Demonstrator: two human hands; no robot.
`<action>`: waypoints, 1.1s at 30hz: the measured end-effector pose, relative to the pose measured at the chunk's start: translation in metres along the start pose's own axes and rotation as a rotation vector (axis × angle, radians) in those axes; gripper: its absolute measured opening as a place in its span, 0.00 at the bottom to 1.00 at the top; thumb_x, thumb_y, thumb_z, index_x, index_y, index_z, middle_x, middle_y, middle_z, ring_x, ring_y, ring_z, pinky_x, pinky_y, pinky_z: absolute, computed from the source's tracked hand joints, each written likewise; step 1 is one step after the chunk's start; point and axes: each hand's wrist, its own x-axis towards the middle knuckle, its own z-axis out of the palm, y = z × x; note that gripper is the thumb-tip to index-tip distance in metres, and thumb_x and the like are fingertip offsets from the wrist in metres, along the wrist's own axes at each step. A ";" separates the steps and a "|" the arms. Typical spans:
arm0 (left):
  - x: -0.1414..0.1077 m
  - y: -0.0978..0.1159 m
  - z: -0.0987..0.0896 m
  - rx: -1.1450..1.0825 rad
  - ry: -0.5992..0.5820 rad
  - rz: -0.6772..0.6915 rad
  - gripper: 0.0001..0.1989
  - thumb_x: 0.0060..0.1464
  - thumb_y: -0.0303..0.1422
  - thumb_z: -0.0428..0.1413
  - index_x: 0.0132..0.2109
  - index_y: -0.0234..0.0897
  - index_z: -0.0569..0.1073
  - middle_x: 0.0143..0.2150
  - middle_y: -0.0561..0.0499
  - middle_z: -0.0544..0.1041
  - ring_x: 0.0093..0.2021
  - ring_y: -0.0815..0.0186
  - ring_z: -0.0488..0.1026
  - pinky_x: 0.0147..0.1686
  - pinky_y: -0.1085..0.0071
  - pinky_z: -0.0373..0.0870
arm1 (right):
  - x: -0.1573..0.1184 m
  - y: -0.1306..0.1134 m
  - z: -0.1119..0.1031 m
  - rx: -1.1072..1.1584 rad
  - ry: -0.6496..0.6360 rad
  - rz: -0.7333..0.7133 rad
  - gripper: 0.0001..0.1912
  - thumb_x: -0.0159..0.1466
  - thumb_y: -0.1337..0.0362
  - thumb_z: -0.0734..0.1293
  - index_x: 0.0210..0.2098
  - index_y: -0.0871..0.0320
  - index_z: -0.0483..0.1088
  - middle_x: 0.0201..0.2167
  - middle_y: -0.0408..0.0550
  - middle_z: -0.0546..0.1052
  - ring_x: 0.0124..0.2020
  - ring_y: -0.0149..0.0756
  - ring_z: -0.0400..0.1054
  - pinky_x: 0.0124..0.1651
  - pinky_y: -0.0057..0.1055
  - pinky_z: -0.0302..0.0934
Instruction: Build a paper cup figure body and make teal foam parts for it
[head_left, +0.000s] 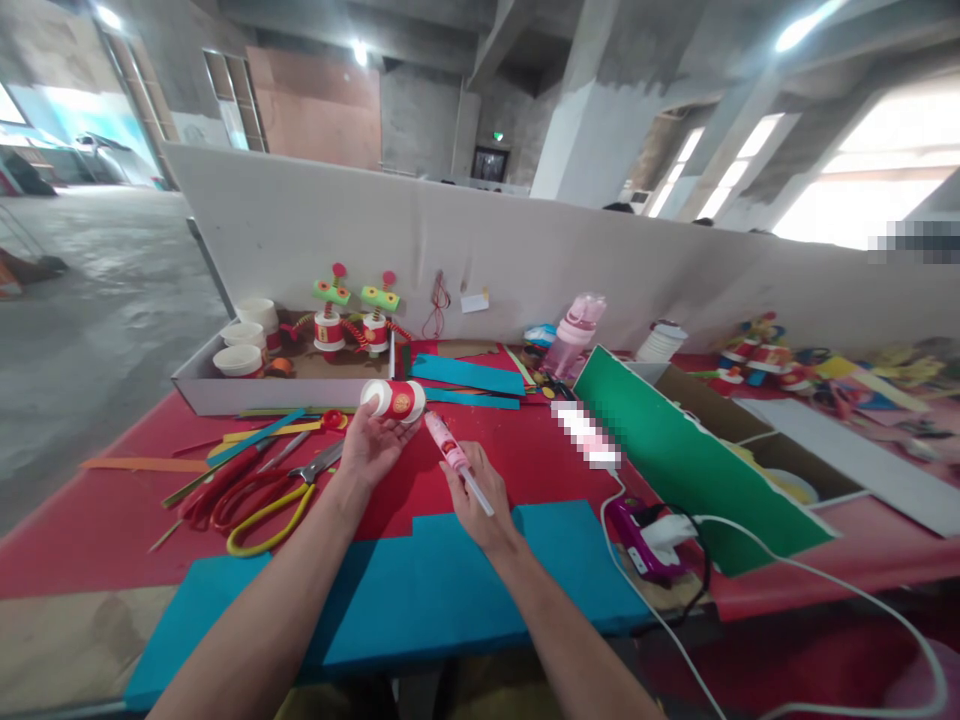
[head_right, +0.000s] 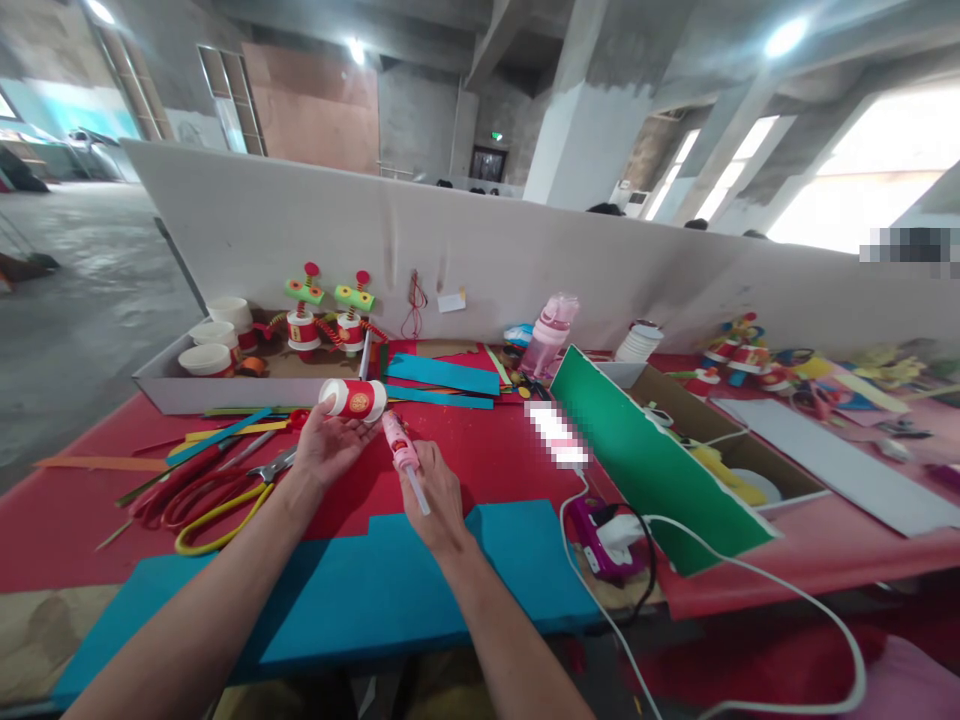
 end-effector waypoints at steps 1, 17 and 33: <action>0.000 0.000 0.000 -0.004 0.005 -0.001 0.14 0.56 0.36 0.51 0.44 0.31 0.73 0.35 0.40 0.78 0.40 0.55 0.78 0.46 0.56 0.75 | 0.000 0.000 0.001 -0.005 -0.003 0.004 0.08 0.70 0.62 0.56 0.44 0.58 0.63 0.37 0.52 0.71 0.36 0.39 0.68 0.32 0.30 0.62; 0.005 0.000 -0.004 -0.001 0.040 -0.002 0.14 0.56 0.37 0.51 0.42 0.29 0.72 0.35 0.40 0.77 0.36 0.58 0.77 0.42 0.60 0.76 | -0.007 -0.002 0.009 -0.021 -0.052 0.015 0.10 0.70 0.61 0.56 0.45 0.58 0.63 0.38 0.53 0.72 0.38 0.41 0.69 0.34 0.32 0.64; 0.007 0.000 -0.007 0.015 0.023 0.011 0.15 0.55 0.38 0.53 0.42 0.30 0.72 0.36 0.40 0.77 0.38 0.58 0.77 0.44 0.62 0.75 | -0.008 -0.003 0.009 0.032 -0.059 0.026 0.11 0.70 0.60 0.56 0.45 0.58 0.65 0.38 0.53 0.72 0.37 0.40 0.69 0.34 0.31 0.64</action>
